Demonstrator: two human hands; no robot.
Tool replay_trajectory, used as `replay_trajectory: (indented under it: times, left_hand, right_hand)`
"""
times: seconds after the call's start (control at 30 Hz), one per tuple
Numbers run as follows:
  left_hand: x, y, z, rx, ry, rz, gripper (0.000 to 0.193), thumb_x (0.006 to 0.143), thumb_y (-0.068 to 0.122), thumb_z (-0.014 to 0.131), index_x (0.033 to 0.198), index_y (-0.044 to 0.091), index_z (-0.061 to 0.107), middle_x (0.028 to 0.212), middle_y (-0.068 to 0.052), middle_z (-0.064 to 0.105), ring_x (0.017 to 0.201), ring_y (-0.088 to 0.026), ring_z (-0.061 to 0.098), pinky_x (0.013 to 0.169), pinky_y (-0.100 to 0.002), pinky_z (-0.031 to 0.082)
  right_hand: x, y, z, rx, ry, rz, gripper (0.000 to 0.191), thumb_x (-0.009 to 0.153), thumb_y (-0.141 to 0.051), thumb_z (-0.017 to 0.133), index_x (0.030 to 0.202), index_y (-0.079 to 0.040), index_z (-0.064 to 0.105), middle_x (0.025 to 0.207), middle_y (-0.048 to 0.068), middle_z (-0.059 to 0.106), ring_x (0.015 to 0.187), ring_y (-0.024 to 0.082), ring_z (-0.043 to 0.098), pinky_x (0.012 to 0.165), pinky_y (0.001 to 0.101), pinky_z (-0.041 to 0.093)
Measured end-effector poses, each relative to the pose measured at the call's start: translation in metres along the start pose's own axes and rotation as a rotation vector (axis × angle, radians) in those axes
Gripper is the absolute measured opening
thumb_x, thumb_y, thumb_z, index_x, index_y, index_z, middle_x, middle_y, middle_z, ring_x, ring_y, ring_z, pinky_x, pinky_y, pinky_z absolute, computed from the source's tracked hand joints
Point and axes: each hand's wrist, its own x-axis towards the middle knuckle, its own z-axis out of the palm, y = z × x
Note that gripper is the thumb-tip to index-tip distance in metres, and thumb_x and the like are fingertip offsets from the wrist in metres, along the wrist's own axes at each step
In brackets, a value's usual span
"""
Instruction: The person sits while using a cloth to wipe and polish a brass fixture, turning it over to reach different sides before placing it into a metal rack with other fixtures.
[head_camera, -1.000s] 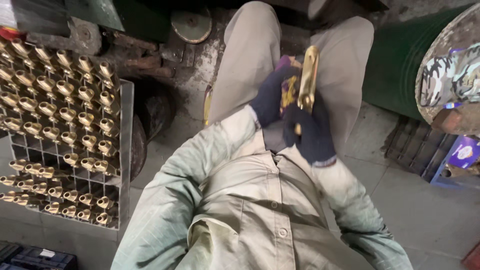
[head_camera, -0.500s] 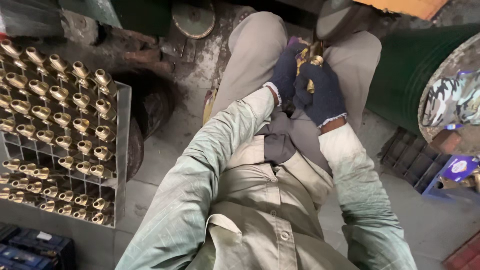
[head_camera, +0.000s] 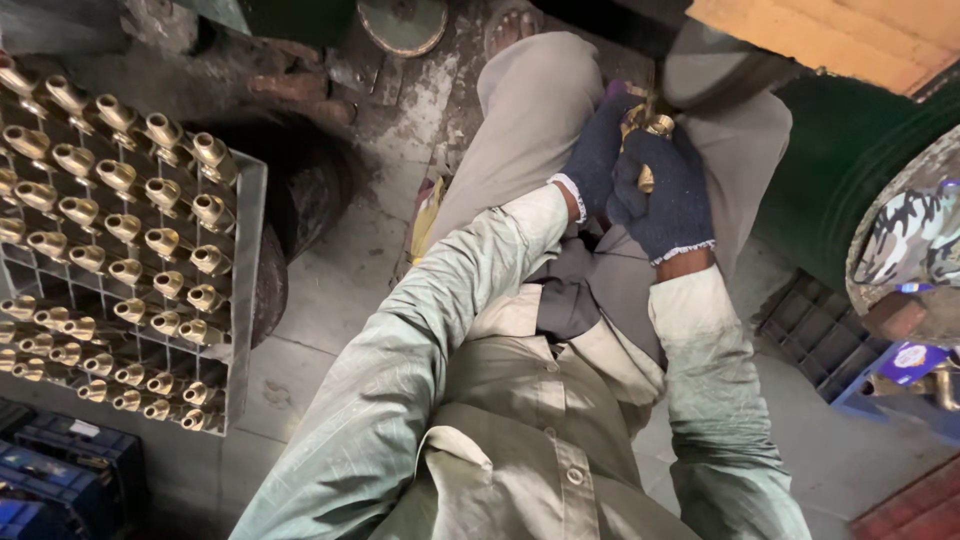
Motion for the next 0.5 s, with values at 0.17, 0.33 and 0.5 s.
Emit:
replay_trajectory:
  times: [0.17, 0.33, 0.5]
  left_hand:
    - [0.017, -0.01, -0.006, 0.087, 0.196, 0.119, 0.044, 0.104, 0.05, 0.052, 0.111, 0.01, 0.068, 0.102, -0.011, 0.072, 0.09, -0.025, 0.068, 0.084, -0.039, 0.056]
    - [0.023, -0.007, -0.008, 0.055, 0.165, 0.131, 0.039, 0.108, 0.047, 0.053, 0.112, 0.01, 0.066, 0.1, -0.01, 0.071, 0.089, -0.024, 0.068, 0.084, -0.041, 0.056]
    - [0.018, -0.001, -0.011, 0.0, 0.172, 0.071, 0.047, 0.105, 0.052, 0.048, 0.112, 0.009, 0.065, 0.1, -0.01, 0.071, 0.089, -0.024, 0.067, 0.084, -0.04, 0.055]
  right_hand:
    - [0.003, 0.001, -0.008, 0.024, -0.002, -0.051, 0.009, 0.099, -0.016, 0.062, 0.099, -0.009, 0.056, 0.066, 0.005, 0.052, 0.039, 0.013, 0.037, 0.038, 0.0313, 0.027]
    - [0.008, 0.005, -0.012, -0.016, 0.01, -0.018, 0.018, 0.098, -0.018, 0.063, 0.085, -0.009, 0.054, 0.061, 0.004, 0.049, 0.038, 0.013, 0.036, 0.037, 0.0305, 0.027]
    - [0.008, 0.006, -0.008, -0.5, -0.089, -0.39, 0.014, 0.101, -0.017, 0.058, 0.091, -0.008, 0.057, 0.072, 0.002, 0.052, 0.054, 0.011, 0.044, 0.045, 0.0283, 0.035]
